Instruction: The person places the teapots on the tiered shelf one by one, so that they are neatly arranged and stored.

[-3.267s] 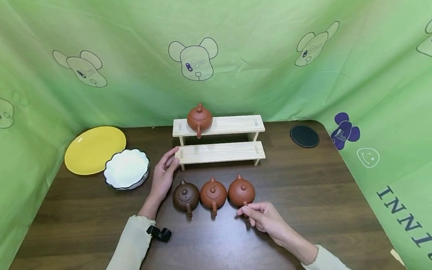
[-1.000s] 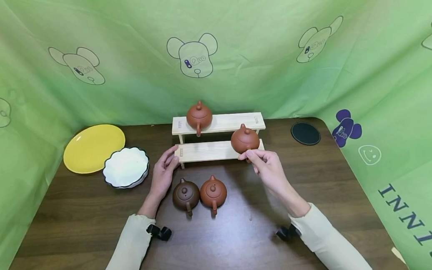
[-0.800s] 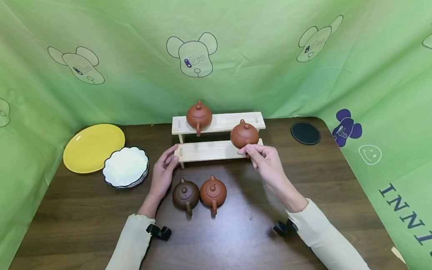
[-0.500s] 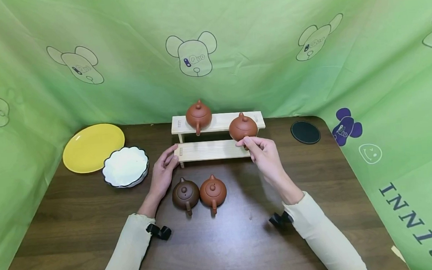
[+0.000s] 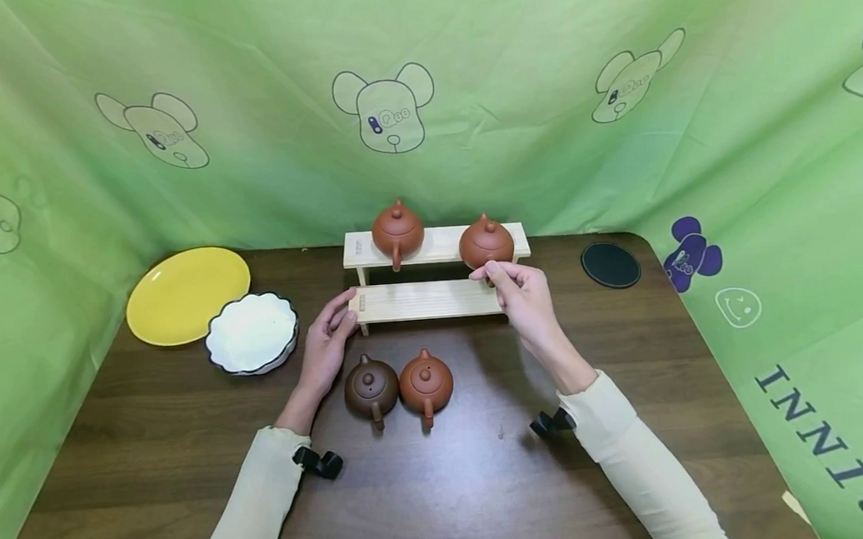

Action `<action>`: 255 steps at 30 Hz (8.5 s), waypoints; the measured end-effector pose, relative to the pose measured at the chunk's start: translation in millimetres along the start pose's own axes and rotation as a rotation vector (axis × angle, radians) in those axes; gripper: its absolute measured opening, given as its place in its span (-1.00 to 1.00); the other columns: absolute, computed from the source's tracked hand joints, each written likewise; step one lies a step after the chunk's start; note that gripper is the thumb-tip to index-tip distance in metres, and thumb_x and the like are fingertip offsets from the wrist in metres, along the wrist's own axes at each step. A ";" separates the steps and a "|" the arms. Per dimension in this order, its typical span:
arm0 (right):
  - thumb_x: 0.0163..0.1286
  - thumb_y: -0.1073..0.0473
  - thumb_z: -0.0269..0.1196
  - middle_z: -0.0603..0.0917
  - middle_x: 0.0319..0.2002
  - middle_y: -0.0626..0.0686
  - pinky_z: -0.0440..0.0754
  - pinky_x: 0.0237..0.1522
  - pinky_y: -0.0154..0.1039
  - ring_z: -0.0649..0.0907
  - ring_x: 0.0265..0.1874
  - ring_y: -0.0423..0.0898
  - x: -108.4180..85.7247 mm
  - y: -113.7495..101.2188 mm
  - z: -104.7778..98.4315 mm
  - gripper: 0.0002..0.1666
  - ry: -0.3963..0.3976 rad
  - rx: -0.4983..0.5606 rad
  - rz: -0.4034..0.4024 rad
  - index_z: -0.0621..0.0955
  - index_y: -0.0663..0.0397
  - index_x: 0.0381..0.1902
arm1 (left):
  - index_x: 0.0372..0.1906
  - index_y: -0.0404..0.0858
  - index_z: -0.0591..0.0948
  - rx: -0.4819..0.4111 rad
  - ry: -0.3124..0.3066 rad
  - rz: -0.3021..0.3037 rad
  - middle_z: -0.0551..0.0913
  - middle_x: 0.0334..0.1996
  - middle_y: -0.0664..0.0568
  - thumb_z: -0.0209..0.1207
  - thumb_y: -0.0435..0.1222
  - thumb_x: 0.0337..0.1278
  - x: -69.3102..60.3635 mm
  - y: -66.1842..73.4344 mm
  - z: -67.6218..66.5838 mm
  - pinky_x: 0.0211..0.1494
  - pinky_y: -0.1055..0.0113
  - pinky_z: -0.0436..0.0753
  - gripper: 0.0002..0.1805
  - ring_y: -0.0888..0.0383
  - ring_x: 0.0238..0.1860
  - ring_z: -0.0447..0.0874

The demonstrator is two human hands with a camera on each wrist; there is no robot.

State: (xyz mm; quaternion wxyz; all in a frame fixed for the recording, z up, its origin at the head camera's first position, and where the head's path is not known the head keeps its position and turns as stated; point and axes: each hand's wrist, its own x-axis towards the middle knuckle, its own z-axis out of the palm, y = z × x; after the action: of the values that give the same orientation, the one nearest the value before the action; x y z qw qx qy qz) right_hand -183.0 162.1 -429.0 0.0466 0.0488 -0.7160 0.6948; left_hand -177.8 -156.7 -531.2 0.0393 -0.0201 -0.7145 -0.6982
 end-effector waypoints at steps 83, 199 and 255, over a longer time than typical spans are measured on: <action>0.52 0.32 0.45 0.56 -0.67 -0.17 0.29 -0.69 -0.52 0.47 -0.68 -0.29 -5.6 22.3 -12.7 -0.79 0.268 0.123 0.006 0.73 -0.03 -0.35 | 0.60 -0.21 0.54 0.011 -0.003 -0.010 0.63 0.47 -0.23 0.14 -0.30 0.77 2.5 -5.0 0.4 0.31 0.48 0.70 -0.52 0.17 0.40 0.64; 0.69 0.22 0.27 0.74 -0.45 -0.14 0.42 -0.59 -0.55 0.46 -0.64 -0.37 -147.1 66.9 45.7 -0.46 -0.437 0.318 0.582 0.57 0.53 0.41 | 0.60 -0.25 0.54 -0.006 -0.001 0.009 0.63 0.46 -0.28 0.14 -0.32 0.76 0.9 -5.3 -0.8 0.34 0.48 0.69 -0.52 0.16 0.39 0.66; 0.59 0.31 0.33 0.63 -0.57 -0.12 0.17 -0.67 -0.54 0.36 -0.69 -0.37 -109.0 40.4 57.3 -0.82 -0.143 0.432 0.398 0.87 0.13 -0.16 | 0.60 -0.23 0.54 0.013 -0.005 0.002 0.62 0.48 -0.23 0.15 -0.28 0.76 1.5 -5.0 -1.1 0.32 0.48 0.69 -0.52 0.03 0.46 0.61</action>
State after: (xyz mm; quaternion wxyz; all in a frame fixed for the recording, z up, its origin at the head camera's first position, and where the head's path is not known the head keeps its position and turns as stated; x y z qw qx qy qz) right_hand -80.4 106.6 -485.4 -0.1525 -0.0351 -0.5486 0.8213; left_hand -179.7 -158.0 -536.0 0.0385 -0.0223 -0.7192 -0.6934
